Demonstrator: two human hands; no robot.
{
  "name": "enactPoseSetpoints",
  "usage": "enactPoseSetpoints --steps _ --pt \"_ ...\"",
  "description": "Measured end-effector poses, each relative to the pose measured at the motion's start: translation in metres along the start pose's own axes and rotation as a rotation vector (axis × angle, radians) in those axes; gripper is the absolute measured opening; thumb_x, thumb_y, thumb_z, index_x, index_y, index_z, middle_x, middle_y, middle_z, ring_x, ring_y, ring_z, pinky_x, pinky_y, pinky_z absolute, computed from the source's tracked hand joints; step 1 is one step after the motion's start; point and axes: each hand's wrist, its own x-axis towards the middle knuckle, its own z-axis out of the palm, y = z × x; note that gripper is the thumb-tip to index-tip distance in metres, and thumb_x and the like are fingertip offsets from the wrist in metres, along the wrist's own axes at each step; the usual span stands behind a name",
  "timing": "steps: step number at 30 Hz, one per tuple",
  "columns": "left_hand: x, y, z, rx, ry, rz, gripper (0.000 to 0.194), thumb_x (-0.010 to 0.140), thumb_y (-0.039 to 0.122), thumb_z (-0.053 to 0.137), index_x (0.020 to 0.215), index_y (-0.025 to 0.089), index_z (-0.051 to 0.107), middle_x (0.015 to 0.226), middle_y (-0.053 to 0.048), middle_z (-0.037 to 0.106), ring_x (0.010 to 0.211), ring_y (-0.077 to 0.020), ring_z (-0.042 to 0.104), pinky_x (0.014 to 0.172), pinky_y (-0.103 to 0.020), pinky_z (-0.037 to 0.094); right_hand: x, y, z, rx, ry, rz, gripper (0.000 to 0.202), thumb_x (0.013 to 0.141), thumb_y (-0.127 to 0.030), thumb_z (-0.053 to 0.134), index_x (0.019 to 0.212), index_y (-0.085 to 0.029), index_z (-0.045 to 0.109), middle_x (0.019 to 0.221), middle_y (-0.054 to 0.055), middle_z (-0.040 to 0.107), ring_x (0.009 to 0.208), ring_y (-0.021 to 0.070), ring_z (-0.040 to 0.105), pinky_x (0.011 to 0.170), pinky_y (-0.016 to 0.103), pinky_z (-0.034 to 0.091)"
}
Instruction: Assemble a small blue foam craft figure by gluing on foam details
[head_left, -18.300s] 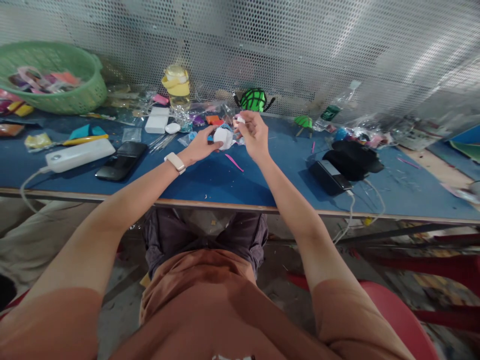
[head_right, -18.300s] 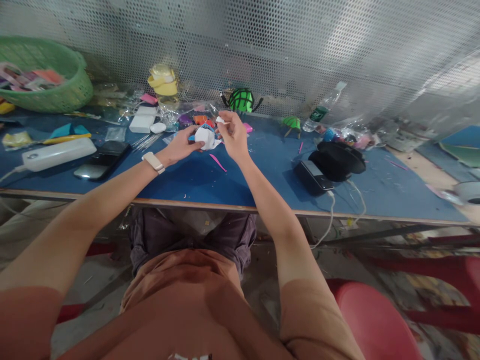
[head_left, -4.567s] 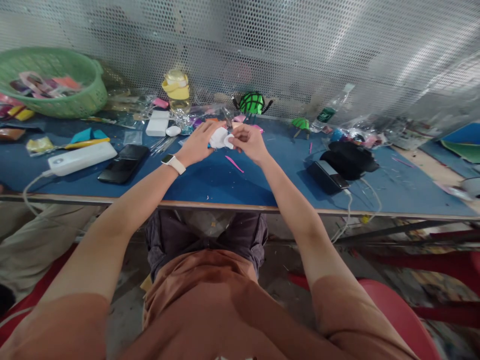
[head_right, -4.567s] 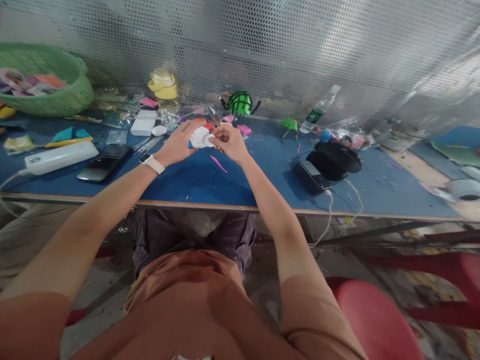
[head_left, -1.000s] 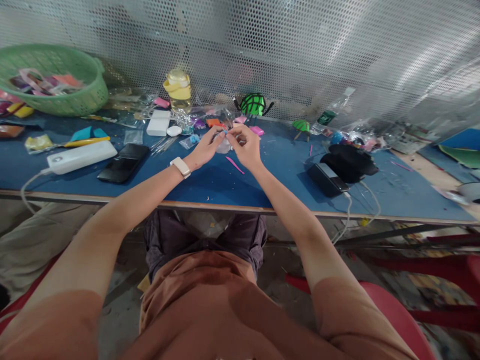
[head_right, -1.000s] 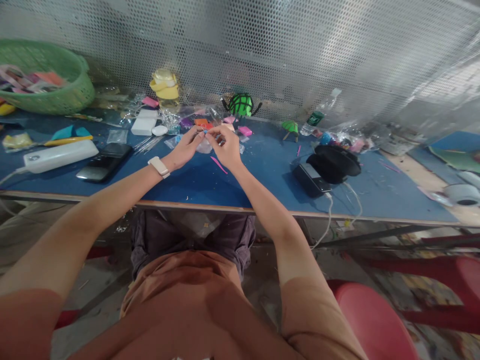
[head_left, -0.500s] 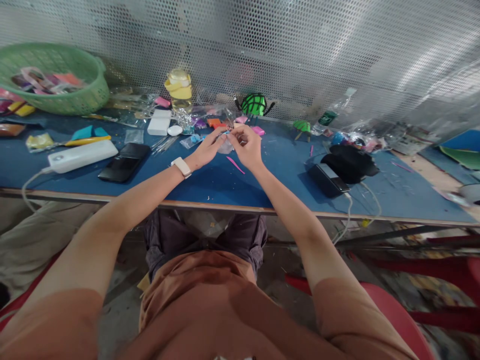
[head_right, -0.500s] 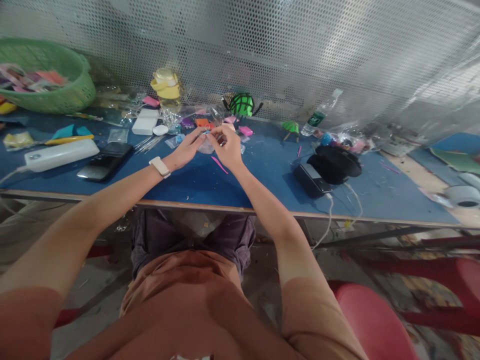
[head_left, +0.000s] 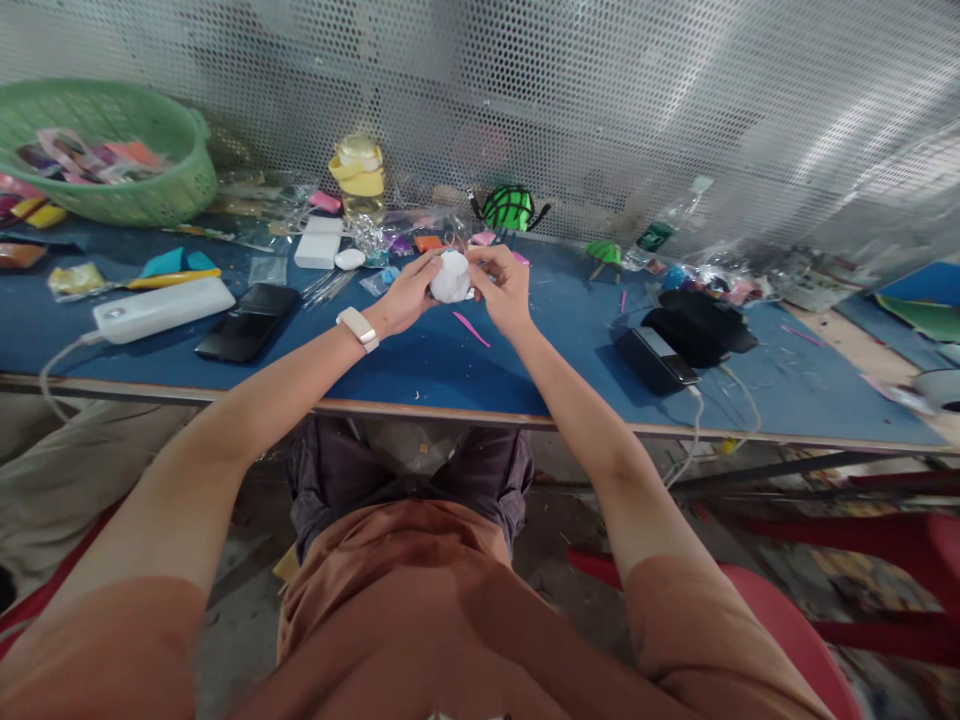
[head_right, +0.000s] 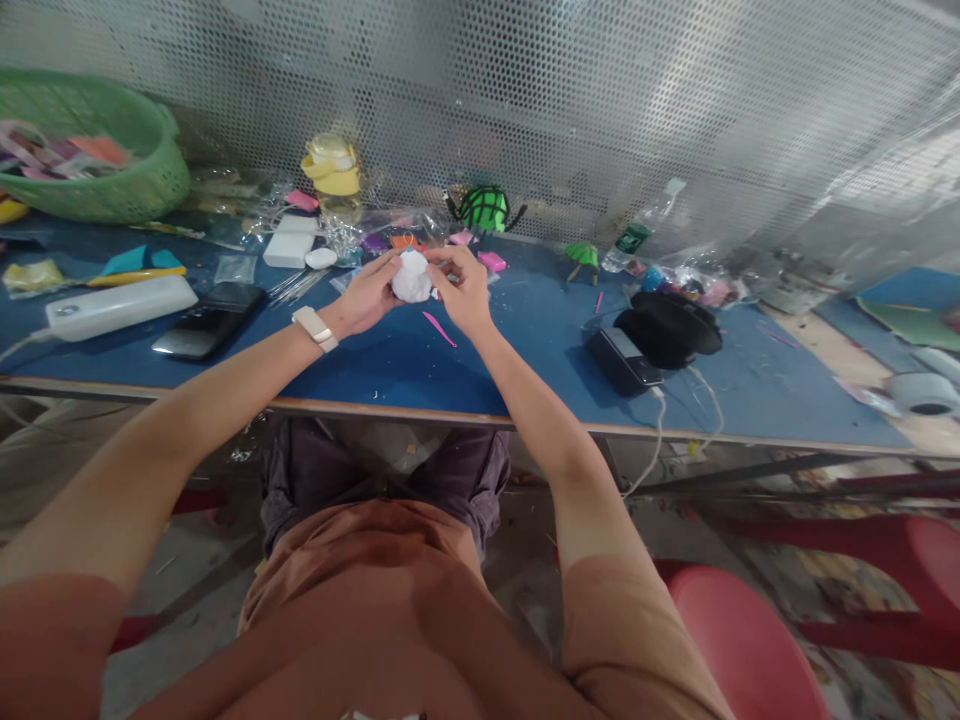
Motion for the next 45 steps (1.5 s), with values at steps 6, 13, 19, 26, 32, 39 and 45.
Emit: enactPoseSetpoints --steps 6,13,19,26,32,39,45 --pt "-0.002 0.005 -0.001 -0.039 -0.004 -0.032 0.049 0.118 0.065 0.067 0.151 0.029 0.073 0.155 -0.016 0.08 0.143 -0.0361 0.079 0.11 -0.057 0.074 -0.004 -0.017 -0.005 -0.175 0.002 -0.072 0.071 0.102 -0.098 0.069 0.12 -0.032 0.089 0.126 0.01 0.081 0.088 0.0222 0.074 0.068 0.037 0.065" --pt "-0.01 0.014 0.008 -0.113 0.02 -0.054 0.046 0.115 0.06 0.078 0.146 0.026 0.076 0.145 -0.014 0.081 0.133 -0.0304 0.081 0.109 -0.049 0.073 -0.003 -0.012 -0.01 -0.337 -0.038 -0.177 0.07 0.11 -0.092 0.063 0.127 -0.03 0.092 0.125 0.011 0.081 0.087 0.0218 0.079 0.074 0.039 0.07" --pt "-0.012 0.018 0.011 -0.13 0.02 -0.038 0.045 0.114 0.059 0.081 0.143 0.026 0.077 0.14 -0.012 0.082 0.127 -0.028 0.081 0.104 -0.041 0.073 -0.003 -0.01 -0.008 -0.32 -0.005 -0.244 0.074 0.109 -0.094 0.062 0.128 -0.029 0.091 0.122 0.011 0.082 0.084 0.0212 0.077 0.068 0.038 0.068" --pt "-0.009 0.016 0.009 -0.045 0.02 0.027 0.057 0.108 0.069 0.085 0.146 0.027 0.073 0.141 -0.013 0.08 0.132 -0.0302 0.08 0.108 -0.045 0.072 -0.004 -0.017 -0.005 -0.247 0.034 -0.141 0.068 0.106 -0.093 0.069 0.118 -0.029 0.089 0.121 0.008 0.083 0.091 0.0197 0.077 0.066 0.032 0.062" --pt "-0.008 0.012 0.008 0.106 0.046 0.129 0.079 0.095 0.088 0.09 0.144 0.028 0.075 0.14 -0.014 0.079 0.121 -0.0319 0.081 0.093 -0.042 0.073 -0.004 -0.018 -0.005 -0.208 0.015 -0.101 0.07 0.102 -0.096 0.072 0.112 -0.029 0.09 0.118 0.008 0.082 0.094 0.0202 0.077 0.068 0.032 0.062" --pt "-0.007 0.011 0.006 0.207 0.049 0.195 0.083 0.098 0.091 0.083 0.149 0.026 0.075 0.146 -0.017 0.079 0.124 -0.0329 0.08 0.095 -0.044 0.072 -0.004 -0.019 -0.002 -0.177 0.051 -0.113 0.076 0.1 -0.101 0.069 0.107 -0.028 0.089 0.113 0.008 0.083 0.091 0.0199 0.076 0.065 0.032 0.06" --pt "-0.007 0.015 0.004 0.362 0.047 0.248 0.085 0.102 0.093 0.076 0.15 0.023 0.072 0.146 -0.019 0.081 0.124 -0.0326 0.079 0.104 -0.047 0.07 -0.003 -0.014 0.001 -0.132 0.078 -0.098 0.074 0.101 -0.099 0.069 0.105 -0.027 0.084 0.108 0.008 0.084 0.089 0.0206 0.075 0.061 0.033 0.055"
